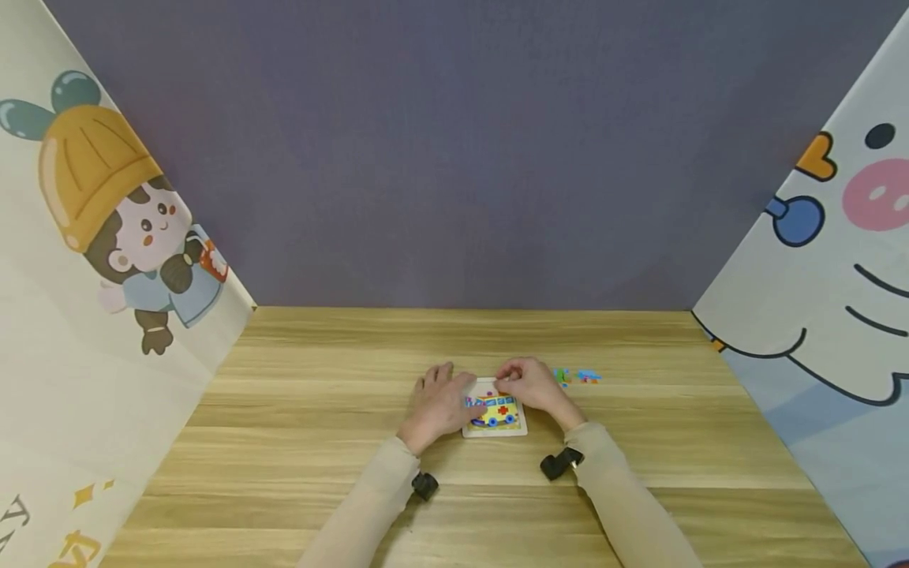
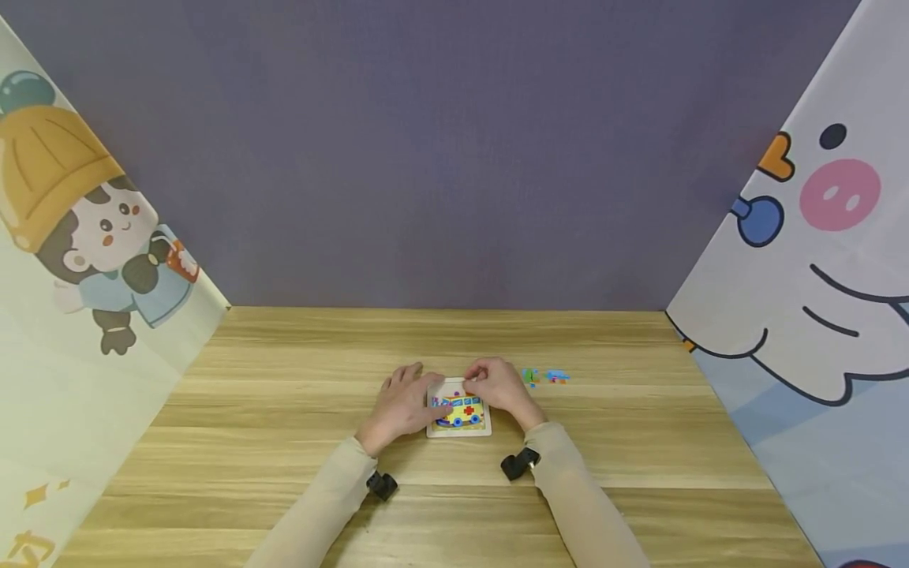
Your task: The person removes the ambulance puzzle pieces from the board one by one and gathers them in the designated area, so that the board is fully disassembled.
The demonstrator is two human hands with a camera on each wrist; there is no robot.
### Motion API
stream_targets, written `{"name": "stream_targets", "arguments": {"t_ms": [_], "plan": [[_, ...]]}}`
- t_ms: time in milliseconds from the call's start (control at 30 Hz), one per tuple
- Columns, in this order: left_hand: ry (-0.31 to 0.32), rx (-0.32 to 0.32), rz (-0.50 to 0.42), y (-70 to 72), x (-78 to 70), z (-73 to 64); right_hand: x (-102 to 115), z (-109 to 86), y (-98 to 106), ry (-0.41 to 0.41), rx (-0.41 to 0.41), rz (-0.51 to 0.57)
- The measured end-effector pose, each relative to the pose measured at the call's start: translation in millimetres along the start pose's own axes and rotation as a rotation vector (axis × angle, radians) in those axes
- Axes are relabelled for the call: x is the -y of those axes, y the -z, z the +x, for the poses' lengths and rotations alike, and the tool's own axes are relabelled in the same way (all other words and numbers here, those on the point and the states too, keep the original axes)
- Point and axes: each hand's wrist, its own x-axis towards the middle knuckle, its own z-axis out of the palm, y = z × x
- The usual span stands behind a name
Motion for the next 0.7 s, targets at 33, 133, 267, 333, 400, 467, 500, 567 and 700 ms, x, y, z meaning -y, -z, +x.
{"name": "stream_targets", "arguments": {"t_ms": [33,133,267,333,400,467,500,567,700], "plan": [[0.000,0.000,-0.003,0.0,0.1,-0.2,0.0,0.0,0.1,-0.001,0.001,0.002],[-0.002,0.001,-0.012,-0.6,0.7,-0.8,0.4,-0.4,0.1,-0.004,0.001,0.004],[-0.007,-0.001,-0.025,-0.6,0.8,-1.5,2.5,-0.7,0.4,-0.020,-0.006,0.012],[-0.009,-0.003,-0.028,-0.3,0.6,-1.5,3.2,-0.6,0.5,-0.023,-0.012,0.009],[-0.008,-0.004,-0.027,0.2,0.3,-1.4,3.4,-0.6,0.6,-0.021,-0.017,0.006],[-0.007,-0.006,-0.026,0.8,0.0,-1.5,3.0,-0.2,0.8,-0.018,-0.021,0.001],[-0.007,-0.007,-0.027,1.2,-0.1,-1.7,2.9,0.0,0.8,-0.016,-0.020,0.003],[-0.005,-0.004,-0.026,1.7,-0.2,-2.0,2.4,0.4,0.6,-0.014,-0.015,0.005],[-0.003,0.004,-0.035,1.9,0.1,-2.0,1.3,1.2,0.1,-0.012,-0.007,0.005]]}}
